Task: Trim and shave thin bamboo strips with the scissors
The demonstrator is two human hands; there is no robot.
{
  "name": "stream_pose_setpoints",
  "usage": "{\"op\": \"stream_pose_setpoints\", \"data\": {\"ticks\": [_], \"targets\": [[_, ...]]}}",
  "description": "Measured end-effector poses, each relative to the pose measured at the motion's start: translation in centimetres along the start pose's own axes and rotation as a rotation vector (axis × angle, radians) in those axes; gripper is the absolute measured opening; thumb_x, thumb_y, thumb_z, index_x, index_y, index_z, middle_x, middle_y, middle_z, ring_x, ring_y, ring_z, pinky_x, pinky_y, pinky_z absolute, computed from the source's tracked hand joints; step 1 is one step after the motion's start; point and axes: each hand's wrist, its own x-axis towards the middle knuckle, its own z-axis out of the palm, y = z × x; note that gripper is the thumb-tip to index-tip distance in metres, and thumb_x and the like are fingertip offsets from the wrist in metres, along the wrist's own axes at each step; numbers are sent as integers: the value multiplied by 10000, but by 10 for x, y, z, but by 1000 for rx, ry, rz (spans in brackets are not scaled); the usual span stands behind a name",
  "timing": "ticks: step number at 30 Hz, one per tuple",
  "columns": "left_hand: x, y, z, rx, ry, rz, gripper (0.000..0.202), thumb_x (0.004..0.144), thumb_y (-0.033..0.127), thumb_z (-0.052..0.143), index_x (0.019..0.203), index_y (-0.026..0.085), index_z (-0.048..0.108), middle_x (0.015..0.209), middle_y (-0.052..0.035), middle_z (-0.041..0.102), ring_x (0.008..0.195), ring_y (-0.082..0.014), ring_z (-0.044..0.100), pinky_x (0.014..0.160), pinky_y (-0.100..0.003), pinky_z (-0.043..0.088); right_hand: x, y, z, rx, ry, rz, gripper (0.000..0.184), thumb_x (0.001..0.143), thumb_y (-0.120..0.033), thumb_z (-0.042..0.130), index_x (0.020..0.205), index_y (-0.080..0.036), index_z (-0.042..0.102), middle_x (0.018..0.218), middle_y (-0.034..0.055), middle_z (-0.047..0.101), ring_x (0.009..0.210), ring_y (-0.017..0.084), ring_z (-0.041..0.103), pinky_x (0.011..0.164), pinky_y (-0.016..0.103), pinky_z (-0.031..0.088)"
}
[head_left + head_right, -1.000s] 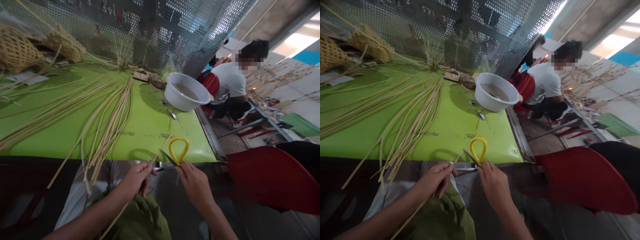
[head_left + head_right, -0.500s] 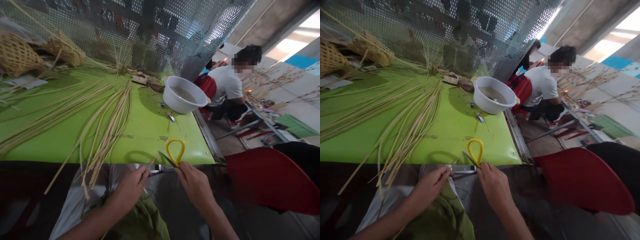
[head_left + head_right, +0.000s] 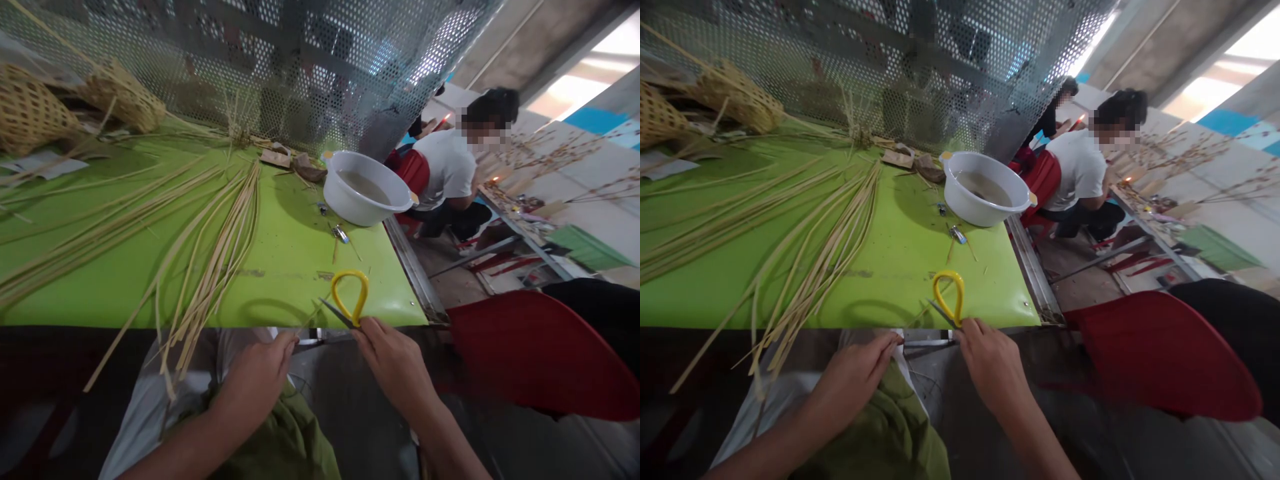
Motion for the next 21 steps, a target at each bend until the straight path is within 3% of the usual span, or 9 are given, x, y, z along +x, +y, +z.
{"op": "stream_pose_setpoints", "data": {"ticks": [5,10,15,21], "targets": [[0,-1,0,74,32,86,219,870,392,489,932,275,663,721,-61,668,775,-246,635,650,-266,401,-1,0,1,-26,18,38,239,984,-301,366,797,-216,487,709,3,594,636,162,576,570,270,278],[0,5,-1,218,7,83,258,894,382,444,958,261,663,744,-69,691,756,-247,651,675,-287,417,-8,-4,4,33,4,6,263,989,-310,357,778,-219,484,695,0,583,634,157,567,582,268,287],[0,15,-3,431,-68,86,330,944,340,335,1048,253,635,830,-68,718,831,-226,670,735,-289,442,-9,-7,8,21,70,85,248,990,-315,360,800,-219,488,725,5,590,671,166,572,598,265,288],[0,16,-3,511,-105,116,371,963,299,280,1101,219,615,878,-84,727,883,-222,680,768,-296,456,-15,-19,13,79,82,14,292,999,-311,331,763,-220,478,683,1,570,620,151,544,590,263,292]]}}
